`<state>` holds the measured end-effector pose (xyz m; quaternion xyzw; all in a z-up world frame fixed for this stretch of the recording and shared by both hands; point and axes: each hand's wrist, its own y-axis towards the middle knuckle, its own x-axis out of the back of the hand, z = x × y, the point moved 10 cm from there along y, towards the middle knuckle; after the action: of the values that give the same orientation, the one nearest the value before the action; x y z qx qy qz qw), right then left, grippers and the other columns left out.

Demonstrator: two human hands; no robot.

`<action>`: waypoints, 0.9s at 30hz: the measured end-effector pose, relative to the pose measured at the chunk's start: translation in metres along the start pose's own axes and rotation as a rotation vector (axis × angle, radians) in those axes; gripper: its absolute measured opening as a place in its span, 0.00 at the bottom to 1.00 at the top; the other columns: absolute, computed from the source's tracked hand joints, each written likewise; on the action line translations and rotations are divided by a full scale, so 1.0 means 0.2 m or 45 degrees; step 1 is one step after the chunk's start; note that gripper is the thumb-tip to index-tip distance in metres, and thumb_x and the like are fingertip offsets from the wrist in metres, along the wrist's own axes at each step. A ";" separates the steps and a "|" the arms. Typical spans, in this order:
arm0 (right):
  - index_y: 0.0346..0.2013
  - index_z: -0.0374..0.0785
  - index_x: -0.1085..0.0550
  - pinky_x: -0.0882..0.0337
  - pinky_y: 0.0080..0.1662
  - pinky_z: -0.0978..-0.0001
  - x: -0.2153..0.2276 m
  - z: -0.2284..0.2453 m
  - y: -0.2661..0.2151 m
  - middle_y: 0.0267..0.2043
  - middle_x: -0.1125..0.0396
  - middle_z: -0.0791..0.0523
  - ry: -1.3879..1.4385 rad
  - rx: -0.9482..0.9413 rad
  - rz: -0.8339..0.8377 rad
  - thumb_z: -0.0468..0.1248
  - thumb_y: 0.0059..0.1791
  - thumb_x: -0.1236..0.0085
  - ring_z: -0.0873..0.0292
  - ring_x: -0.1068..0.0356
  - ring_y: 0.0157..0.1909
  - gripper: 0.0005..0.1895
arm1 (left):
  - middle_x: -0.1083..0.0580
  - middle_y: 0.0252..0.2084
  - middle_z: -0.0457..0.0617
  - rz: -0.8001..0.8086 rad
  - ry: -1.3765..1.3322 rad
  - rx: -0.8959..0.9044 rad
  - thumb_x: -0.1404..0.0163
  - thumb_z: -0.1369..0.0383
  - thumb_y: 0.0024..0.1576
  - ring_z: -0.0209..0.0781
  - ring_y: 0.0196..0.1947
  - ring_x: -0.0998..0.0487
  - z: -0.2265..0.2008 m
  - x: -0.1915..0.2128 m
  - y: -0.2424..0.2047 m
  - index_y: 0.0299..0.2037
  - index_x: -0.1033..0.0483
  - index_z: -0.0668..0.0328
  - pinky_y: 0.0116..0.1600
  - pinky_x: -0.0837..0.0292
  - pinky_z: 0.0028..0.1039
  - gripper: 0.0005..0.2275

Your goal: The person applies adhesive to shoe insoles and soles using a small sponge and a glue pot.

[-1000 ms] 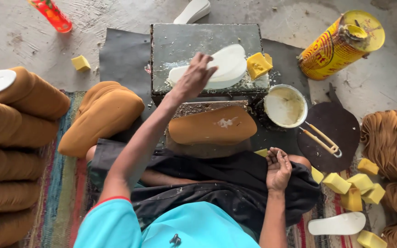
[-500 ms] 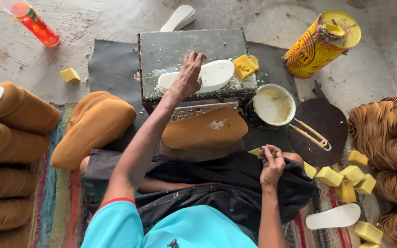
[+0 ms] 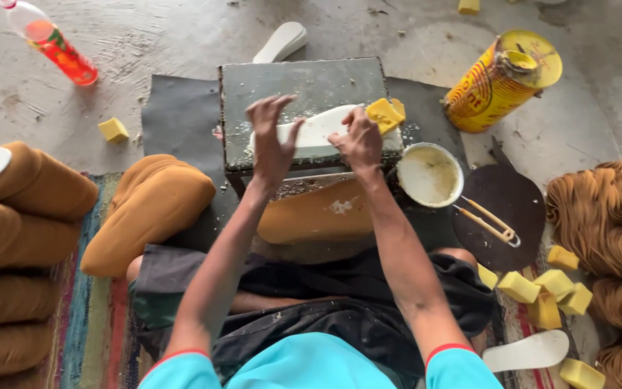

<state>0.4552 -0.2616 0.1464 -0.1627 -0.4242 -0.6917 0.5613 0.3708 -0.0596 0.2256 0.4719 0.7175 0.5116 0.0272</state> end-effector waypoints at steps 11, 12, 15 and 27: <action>0.65 0.37 0.32 0.37 0.68 0.59 0.12 0.71 -0.83 0.66 0.38 0.47 0.823 0.117 0.201 0.44 0.57 0.58 0.51 0.40 0.70 0.24 | 0.27 0.42 0.48 -0.466 -1.223 0.839 0.43 0.76 0.64 0.33 0.41 0.30 0.25 0.18 -0.83 0.41 0.28 0.71 0.50 0.33 0.22 0.06; 0.72 0.39 0.35 0.47 0.79 0.53 0.00 0.78 -0.93 0.76 0.41 0.45 0.913 0.185 0.430 0.50 0.59 0.60 0.48 0.45 0.79 0.30 | 0.29 0.47 0.48 -0.481 -1.365 0.897 0.45 0.75 0.65 0.33 0.44 0.32 0.30 0.12 -0.87 0.44 0.30 0.70 0.55 0.34 0.23 0.07; 0.77 0.35 0.53 0.59 0.78 0.53 0.07 1.05 -1.13 0.82 0.66 0.37 1.143 0.263 0.691 0.64 0.56 0.59 0.40 0.66 0.84 0.46 | 0.31 0.61 0.53 -0.553 -1.541 0.756 0.51 0.67 0.67 0.39 0.60 0.31 0.11 0.38 -0.63 0.63 0.35 0.71 0.70 0.35 0.28 0.18; 0.81 0.34 0.62 0.71 0.82 0.54 0.01 1.47 -1.00 0.85 0.71 0.47 1.031 0.619 0.717 0.61 0.62 0.71 0.48 0.76 0.87 0.44 | 0.45 0.73 0.58 -0.474 -1.290 0.818 0.64 0.37 0.64 0.46 0.75 0.46 -0.13 0.59 -1.20 0.73 0.49 0.73 0.79 0.50 0.33 0.42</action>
<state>0.1972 -0.0343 0.2405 0.1434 -0.2619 -0.4041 0.8646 0.1364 -0.0026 0.1082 0.5076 0.8037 -0.0300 0.3092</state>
